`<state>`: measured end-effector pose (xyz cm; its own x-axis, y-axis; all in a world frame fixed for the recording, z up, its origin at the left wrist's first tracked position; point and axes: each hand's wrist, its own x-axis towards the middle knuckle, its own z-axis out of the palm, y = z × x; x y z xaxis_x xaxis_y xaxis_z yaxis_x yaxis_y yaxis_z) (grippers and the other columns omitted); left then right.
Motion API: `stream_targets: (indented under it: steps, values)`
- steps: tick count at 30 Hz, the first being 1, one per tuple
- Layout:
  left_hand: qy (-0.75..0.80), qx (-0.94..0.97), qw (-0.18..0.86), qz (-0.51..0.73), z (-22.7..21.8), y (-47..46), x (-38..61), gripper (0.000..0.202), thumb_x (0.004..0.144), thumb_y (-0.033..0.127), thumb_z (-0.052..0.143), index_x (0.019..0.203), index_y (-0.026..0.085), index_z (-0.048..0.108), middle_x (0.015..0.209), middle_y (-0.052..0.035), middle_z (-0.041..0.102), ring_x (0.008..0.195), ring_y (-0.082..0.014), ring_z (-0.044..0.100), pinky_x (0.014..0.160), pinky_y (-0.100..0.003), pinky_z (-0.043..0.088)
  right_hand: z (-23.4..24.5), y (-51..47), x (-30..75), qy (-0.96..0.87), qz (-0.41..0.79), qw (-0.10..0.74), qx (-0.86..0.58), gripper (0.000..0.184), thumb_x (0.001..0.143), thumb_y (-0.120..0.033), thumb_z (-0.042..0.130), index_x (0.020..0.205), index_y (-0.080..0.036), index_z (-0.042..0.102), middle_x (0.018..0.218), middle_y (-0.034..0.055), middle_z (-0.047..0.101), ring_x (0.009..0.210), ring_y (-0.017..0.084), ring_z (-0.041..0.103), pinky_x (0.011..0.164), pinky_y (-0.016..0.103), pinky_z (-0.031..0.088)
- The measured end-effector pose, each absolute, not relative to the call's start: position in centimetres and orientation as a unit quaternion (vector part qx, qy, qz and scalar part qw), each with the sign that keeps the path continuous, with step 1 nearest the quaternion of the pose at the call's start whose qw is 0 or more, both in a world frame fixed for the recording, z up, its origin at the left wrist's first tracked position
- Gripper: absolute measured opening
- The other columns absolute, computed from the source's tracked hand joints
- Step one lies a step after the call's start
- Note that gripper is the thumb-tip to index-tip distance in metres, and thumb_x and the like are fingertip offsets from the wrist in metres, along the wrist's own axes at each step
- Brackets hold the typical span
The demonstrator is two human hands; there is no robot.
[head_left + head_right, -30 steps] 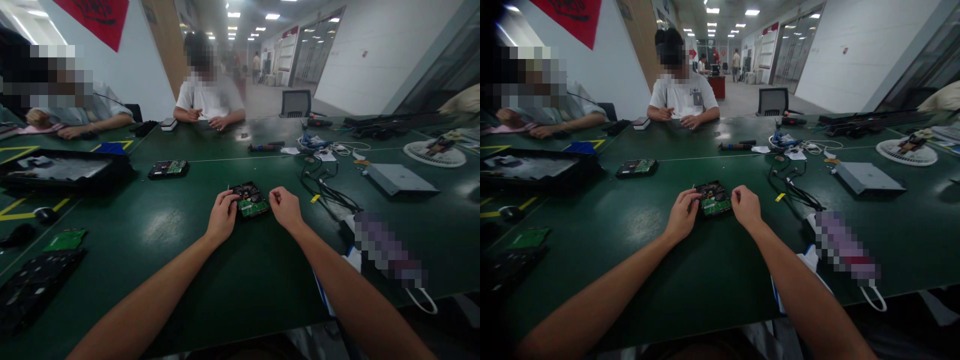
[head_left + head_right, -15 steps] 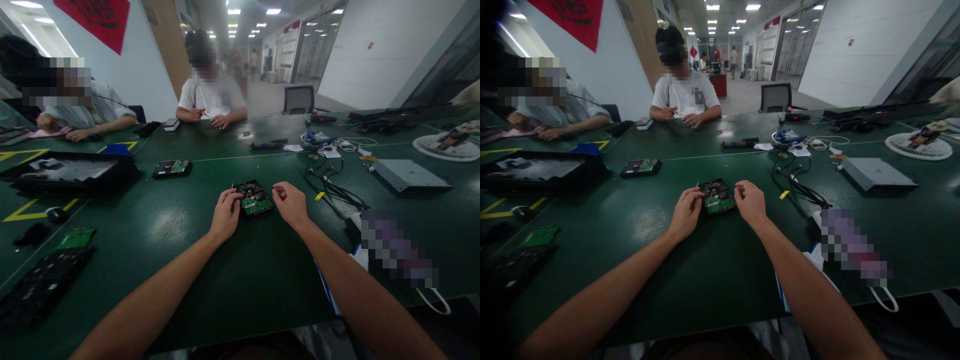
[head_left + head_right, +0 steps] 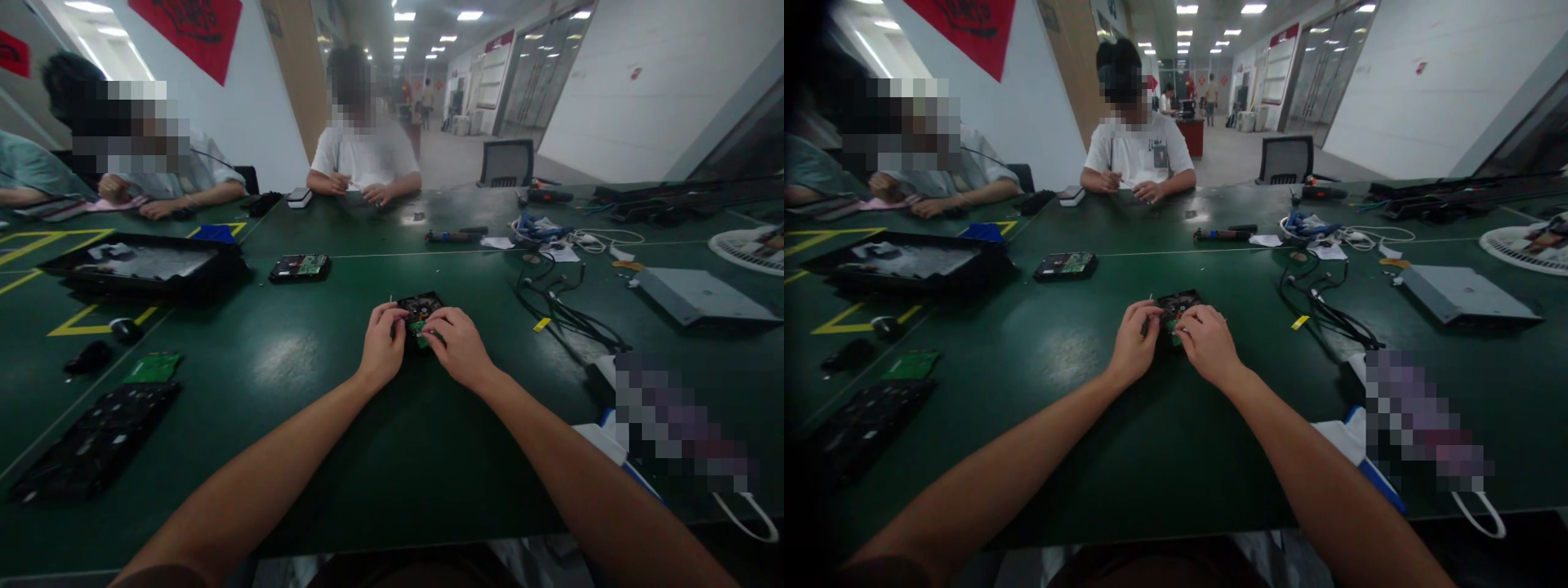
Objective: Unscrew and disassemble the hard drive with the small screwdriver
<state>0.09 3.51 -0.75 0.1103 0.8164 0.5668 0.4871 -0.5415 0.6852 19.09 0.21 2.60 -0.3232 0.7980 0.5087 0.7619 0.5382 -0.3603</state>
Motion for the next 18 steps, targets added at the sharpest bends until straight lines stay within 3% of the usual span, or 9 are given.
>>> stream_targets:
  steps: [18]
  values:
    - [0.461, 0.704, 0.184, 0.508, -1.0, 3.7, 0.0, 0.019, 0.1, 0.017, 0.052, 0.111, 0.021, 0.066, 0.12, -0.0116, 0.06, 0.123, -0.023, 0.058, 0.112, -0.043, 0.047, 1.8, 0.4, 18.0, -0.803, 0.046, 0.335, -0.492, 0.012, 0.09, -0.02, 0.066, 0.092, -0.026, 0.076, 0.118, 0.0056, 0.072, 0.123, 0.029, 0.054, 0.105, 0.051, 0.037]
